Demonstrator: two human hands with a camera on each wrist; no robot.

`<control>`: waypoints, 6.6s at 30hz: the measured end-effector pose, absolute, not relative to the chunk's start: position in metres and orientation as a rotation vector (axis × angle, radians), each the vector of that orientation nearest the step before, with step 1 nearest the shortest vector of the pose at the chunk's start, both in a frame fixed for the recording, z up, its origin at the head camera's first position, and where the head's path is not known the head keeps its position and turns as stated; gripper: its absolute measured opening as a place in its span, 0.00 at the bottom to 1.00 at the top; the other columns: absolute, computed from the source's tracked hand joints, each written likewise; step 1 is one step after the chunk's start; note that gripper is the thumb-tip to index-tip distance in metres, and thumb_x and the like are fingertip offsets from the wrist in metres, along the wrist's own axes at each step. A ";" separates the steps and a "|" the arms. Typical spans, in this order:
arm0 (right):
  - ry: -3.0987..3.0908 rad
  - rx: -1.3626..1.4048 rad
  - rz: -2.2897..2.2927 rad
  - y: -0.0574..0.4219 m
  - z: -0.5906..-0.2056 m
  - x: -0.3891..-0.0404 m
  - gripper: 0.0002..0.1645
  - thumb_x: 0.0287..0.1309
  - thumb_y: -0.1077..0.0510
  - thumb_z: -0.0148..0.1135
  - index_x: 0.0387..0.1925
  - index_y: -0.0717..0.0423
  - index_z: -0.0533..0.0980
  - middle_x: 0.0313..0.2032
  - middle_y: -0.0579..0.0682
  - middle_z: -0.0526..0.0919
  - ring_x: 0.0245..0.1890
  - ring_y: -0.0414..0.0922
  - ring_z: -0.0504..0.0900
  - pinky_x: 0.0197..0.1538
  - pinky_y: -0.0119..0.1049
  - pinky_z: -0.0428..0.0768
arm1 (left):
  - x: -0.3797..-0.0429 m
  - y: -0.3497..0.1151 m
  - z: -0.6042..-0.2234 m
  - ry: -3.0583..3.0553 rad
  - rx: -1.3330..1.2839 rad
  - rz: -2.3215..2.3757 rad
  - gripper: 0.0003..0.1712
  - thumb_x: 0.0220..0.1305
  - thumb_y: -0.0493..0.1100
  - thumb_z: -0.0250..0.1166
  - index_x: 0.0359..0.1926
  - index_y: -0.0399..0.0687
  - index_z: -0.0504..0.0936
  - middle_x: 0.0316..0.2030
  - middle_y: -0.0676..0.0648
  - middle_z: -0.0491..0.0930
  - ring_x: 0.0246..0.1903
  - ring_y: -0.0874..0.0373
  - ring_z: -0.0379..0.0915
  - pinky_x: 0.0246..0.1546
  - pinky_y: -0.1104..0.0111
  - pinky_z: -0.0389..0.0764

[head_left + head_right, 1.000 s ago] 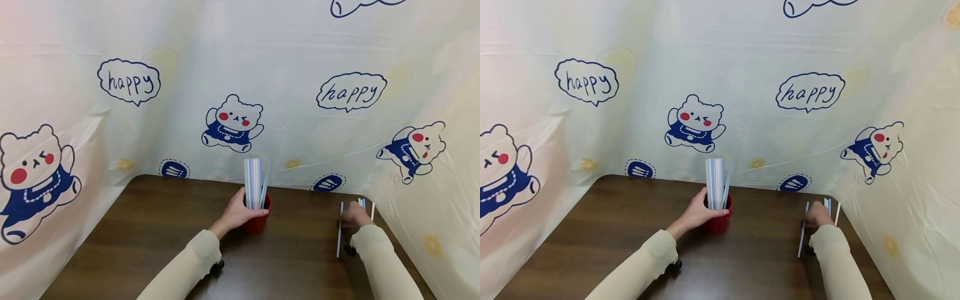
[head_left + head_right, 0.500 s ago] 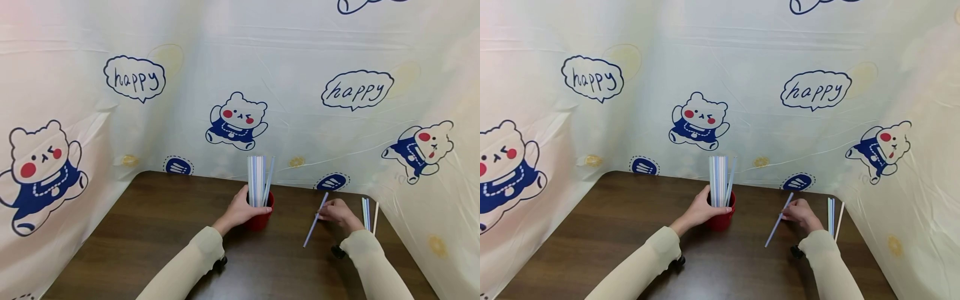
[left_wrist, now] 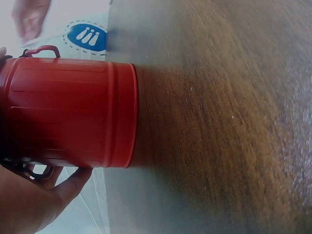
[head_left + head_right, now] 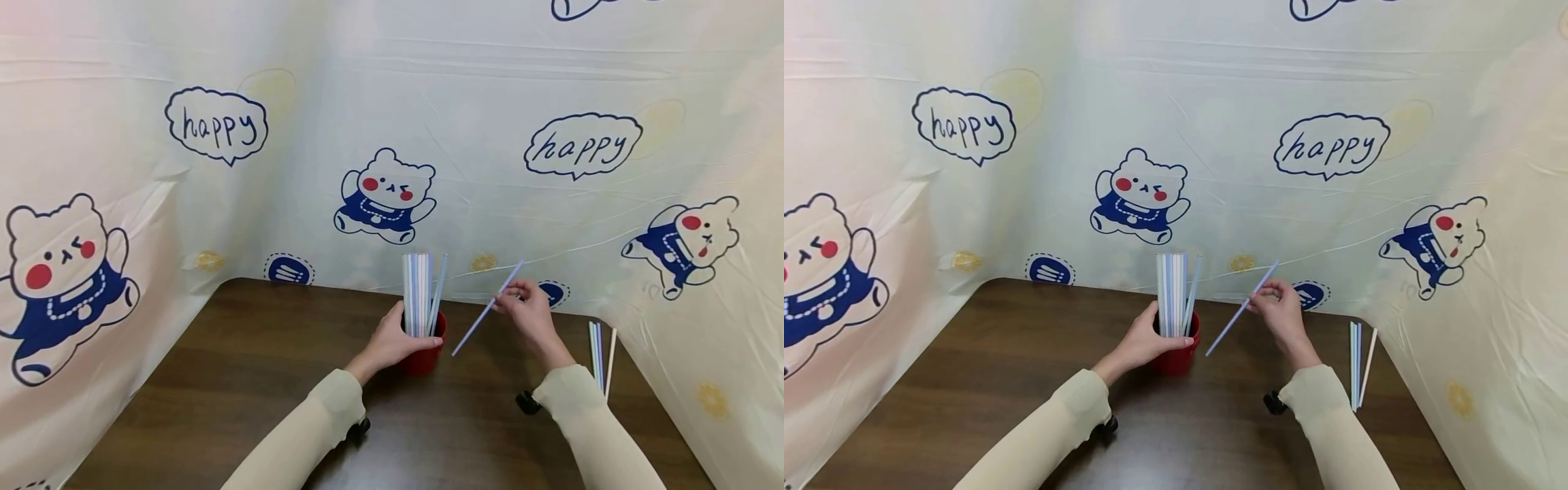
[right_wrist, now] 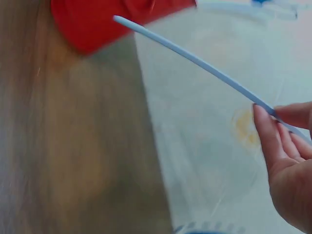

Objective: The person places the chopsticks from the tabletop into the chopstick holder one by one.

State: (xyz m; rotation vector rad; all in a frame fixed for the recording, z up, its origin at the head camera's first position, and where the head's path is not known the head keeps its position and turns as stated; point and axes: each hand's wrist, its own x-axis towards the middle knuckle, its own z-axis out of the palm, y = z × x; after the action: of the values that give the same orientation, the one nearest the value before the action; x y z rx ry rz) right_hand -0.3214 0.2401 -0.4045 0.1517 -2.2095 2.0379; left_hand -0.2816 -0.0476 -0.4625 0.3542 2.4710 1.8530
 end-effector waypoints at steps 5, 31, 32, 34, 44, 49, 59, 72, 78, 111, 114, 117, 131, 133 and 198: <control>-2.066 0.297 2.018 0.211 -0.381 -0.313 0.21 0.64 0.73 0.63 0.55 0.73 0.66 0.42 0.60 0.76 0.32 0.41 0.88 0.43 0.37 0.87 | -0.281 -0.049 -0.463 2.480 0.354 1.846 0.50 0.50 0.57 0.81 0.70 0.58 0.65 0.62 0.51 0.74 0.58 0.52 0.74 0.61 0.46 0.76; -1.794 0.536 1.903 0.164 -0.350 -0.305 0.20 0.61 0.77 0.63 0.53 0.78 0.69 0.39 0.61 0.77 0.33 0.44 0.88 0.41 0.37 0.87 | -0.280 -0.049 -0.463 2.484 0.349 1.844 0.51 0.50 0.58 0.81 0.71 0.60 0.64 0.65 0.51 0.73 0.60 0.51 0.74 0.64 0.43 0.73; -1.814 0.544 1.883 0.163 -0.353 -0.305 0.20 0.60 0.77 0.63 0.52 0.78 0.69 0.39 0.63 0.77 0.32 0.44 0.87 0.41 0.38 0.87 | -0.280 -0.049 -0.464 2.486 0.347 1.841 0.52 0.50 0.59 0.81 0.71 0.60 0.64 0.65 0.51 0.73 0.60 0.51 0.74 0.64 0.43 0.73; -1.872 0.557 1.844 0.162 -0.361 -0.306 0.19 0.60 0.78 0.63 0.52 0.78 0.70 0.40 0.66 0.77 0.32 0.43 0.87 0.41 0.37 0.87 | -0.280 -0.048 -0.464 2.487 0.351 1.837 0.52 0.49 0.60 0.81 0.71 0.59 0.64 0.65 0.50 0.73 0.60 0.50 0.74 0.64 0.44 0.74; -2.171 0.556 1.541 0.159 -0.396 -0.304 0.18 0.58 0.74 0.69 0.49 0.71 0.74 0.40 0.66 0.81 0.35 0.55 0.85 0.35 0.24 0.84 | -0.281 -0.048 -0.463 2.487 0.363 1.851 0.52 0.50 0.58 0.81 0.72 0.59 0.63 0.65 0.49 0.73 0.60 0.50 0.74 0.65 0.45 0.73; -2.249 0.568 1.472 0.156 -0.408 -0.309 0.19 0.58 0.73 0.70 0.50 0.70 0.75 0.39 0.66 0.83 0.37 0.56 0.84 0.37 0.26 0.83 | -0.281 -0.048 -0.462 2.493 0.387 1.857 0.51 0.51 0.56 0.81 0.72 0.57 0.63 0.64 0.49 0.73 0.59 0.50 0.74 0.64 0.46 0.74; -2.376 0.547 1.387 0.147 -0.420 -0.313 0.18 0.59 0.70 0.70 0.50 0.65 0.76 0.38 0.59 0.84 0.37 0.51 0.85 0.42 0.36 0.85 | -0.281 -0.048 -0.464 2.464 0.396 1.870 0.51 0.53 0.55 0.81 0.72 0.56 0.62 0.65 0.48 0.72 0.59 0.51 0.75 0.63 0.47 0.75; -2.505 0.617 1.382 0.158 -0.420 -0.314 0.23 0.62 0.66 0.70 0.58 0.62 0.75 0.43 0.58 0.84 0.42 0.51 0.84 0.52 0.48 0.85 | -0.280 -0.048 -0.462 2.454 0.415 1.901 0.50 0.53 0.53 0.80 0.72 0.56 0.63 0.65 0.47 0.73 0.58 0.48 0.75 0.63 0.44 0.74; -2.563 0.576 1.332 0.174 -0.400 -0.313 0.23 0.66 0.62 0.67 0.59 0.63 0.74 0.45 0.58 0.83 0.45 0.53 0.83 0.55 0.52 0.83 | -0.281 -0.050 -0.463 2.457 0.387 1.879 0.51 0.52 0.55 0.81 0.72 0.58 0.62 0.66 0.49 0.72 0.60 0.48 0.74 0.64 0.42 0.73; -2.831 0.247 0.578 0.353 -0.420 -0.329 0.31 0.63 0.62 0.64 0.59 0.82 0.68 0.54 0.79 0.70 0.53 0.73 0.73 0.56 0.66 0.73 | -0.281 -0.048 -0.463 2.474 0.372 1.858 0.53 0.49 0.60 0.81 0.72 0.61 0.63 0.66 0.50 0.73 0.60 0.49 0.74 0.61 0.41 0.75; -2.878 0.189 0.528 0.375 -0.431 -0.326 0.29 0.60 0.64 0.65 0.54 0.84 0.69 0.50 0.80 0.72 0.51 0.73 0.73 0.54 0.66 0.73 | -0.281 -0.049 -0.463 2.479 0.375 1.853 0.53 0.48 0.60 0.81 0.71 0.61 0.63 0.66 0.51 0.73 0.60 0.49 0.74 0.61 0.41 0.75; -2.943 0.095 0.481 0.395 -0.442 -0.321 0.29 0.59 0.65 0.65 0.53 0.85 0.68 0.50 0.82 0.71 0.52 0.75 0.71 0.55 0.67 0.73 | -0.280 -0.049 -0.463 2.481 0.379 1.860 0.52 0.50 0.59 0.81 0.71 0.59 0.64 0.65 0.50 0.73 0.60 0.49 0.74 0.62 0.42 0.75; -3.095 -0.126 0.454 0.447 -0.472 -0.299 0.13 0.54 0.66 0.61 0.32 0.77 0.72 0.29 0.67 0.76 0.28 0.57 0.77 0.33 0.52 0.80 | -0.277 -0.049 -0.462 2.458 0.385 1.878 0.50 0.51 0.55 0.81 0.72 0.60 0.63 0.66 0.50 0.73 0.61 0.46 0.73 0.62 0.40 0.74; -3.091 -0.122 0.457 0.449 -0.475 -0.297 0.12 0.55 0.65 0.61 0.30 0.75 0.73 0.27 0.64 0.77 0.27 0.56 0.78 0.32 0.51 0.80 | -0.277 -0.049 -0.462 2.457 0.385 1.878 0.51 0.51 0.55 0.81 0.72 0.60 0.63 0.66 0.50 0.72 0.61 0.45 0.73 0.62 0.40 0.73; -2.603 -0.276 1.857 0.303 -0.473 -0.316 0.13 0.62 0.76 0.57 0.46 0.83 0.70 0.31 0.57 0.80 0.27 0.42 0.86 0.35 0.35 0.88 | -0.281 -0.049 -0.465 2.466 0.387 1.876 0.53 0.49 0.59 0.81 0.72 0.60 0.63 0.66 0.50 0.73 0.60 0.49 0.74 0.62 0.42 0.75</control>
State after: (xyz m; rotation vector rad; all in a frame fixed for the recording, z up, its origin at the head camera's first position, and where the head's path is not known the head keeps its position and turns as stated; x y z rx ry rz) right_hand -0.3159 0.3033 -0.4725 -0.2759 -2.6028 1.8573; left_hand -0.2810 -0.0493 -0.4646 0.3870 2.4665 1.8758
